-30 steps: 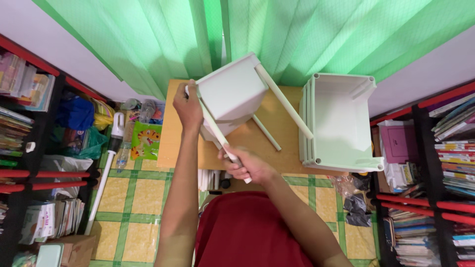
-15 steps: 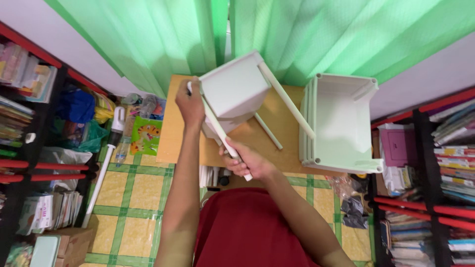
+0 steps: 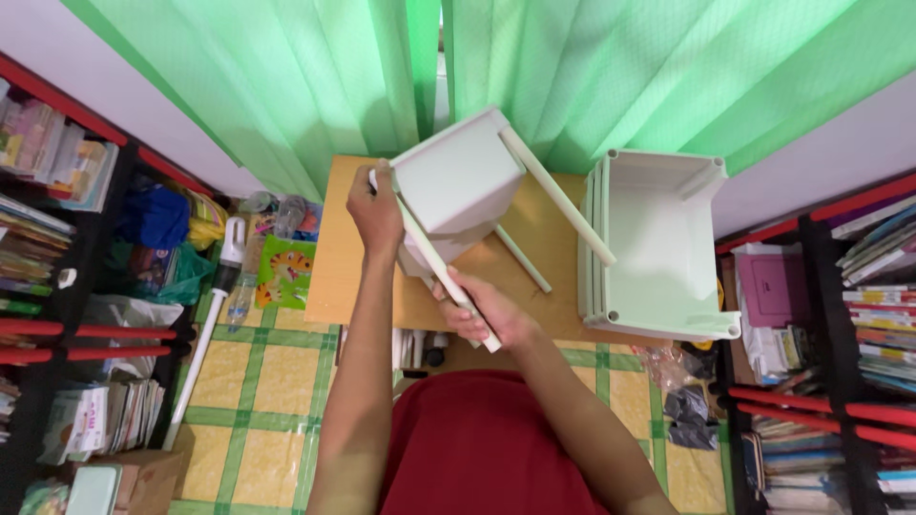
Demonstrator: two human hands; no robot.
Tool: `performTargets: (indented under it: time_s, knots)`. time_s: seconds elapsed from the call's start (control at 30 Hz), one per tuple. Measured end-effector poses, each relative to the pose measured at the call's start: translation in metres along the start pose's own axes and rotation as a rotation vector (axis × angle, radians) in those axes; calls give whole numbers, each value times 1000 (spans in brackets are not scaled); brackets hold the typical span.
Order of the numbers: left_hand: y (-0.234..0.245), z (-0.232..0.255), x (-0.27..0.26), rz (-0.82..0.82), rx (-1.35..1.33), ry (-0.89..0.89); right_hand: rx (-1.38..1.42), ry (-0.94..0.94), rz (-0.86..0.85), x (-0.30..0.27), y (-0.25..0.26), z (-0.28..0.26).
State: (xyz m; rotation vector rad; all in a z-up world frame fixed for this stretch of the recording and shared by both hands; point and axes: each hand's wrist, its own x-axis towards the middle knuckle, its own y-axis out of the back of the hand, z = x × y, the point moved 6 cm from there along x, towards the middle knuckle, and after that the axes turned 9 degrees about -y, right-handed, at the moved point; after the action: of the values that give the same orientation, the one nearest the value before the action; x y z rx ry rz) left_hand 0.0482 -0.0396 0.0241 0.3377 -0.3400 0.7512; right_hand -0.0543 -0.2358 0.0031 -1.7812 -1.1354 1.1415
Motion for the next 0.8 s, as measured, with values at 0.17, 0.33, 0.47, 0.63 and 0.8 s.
performTargets:
  time_s: [0.17, 0.33, 0.47, 0.63, 0.8]
  knots:
    - [-2, 1, -7, -26, -16, 23, -1057, 262, 837, -10, 13, -4]
    - [-6, 5, -5, -37, -28, 52, -1146, 401, 841, -16, 7, -17]
    - [-6, 5, -4, -57, -41, 81, -62, -12, 185, -5, 7, 0]
    - [-8, 12, -7, -85, -38, 32, -602, 163, 581, -8, 6, -2]
    - [-5, 12, -8, -86, -25, 41, -1174, 451, 697, -11, -1, -7]
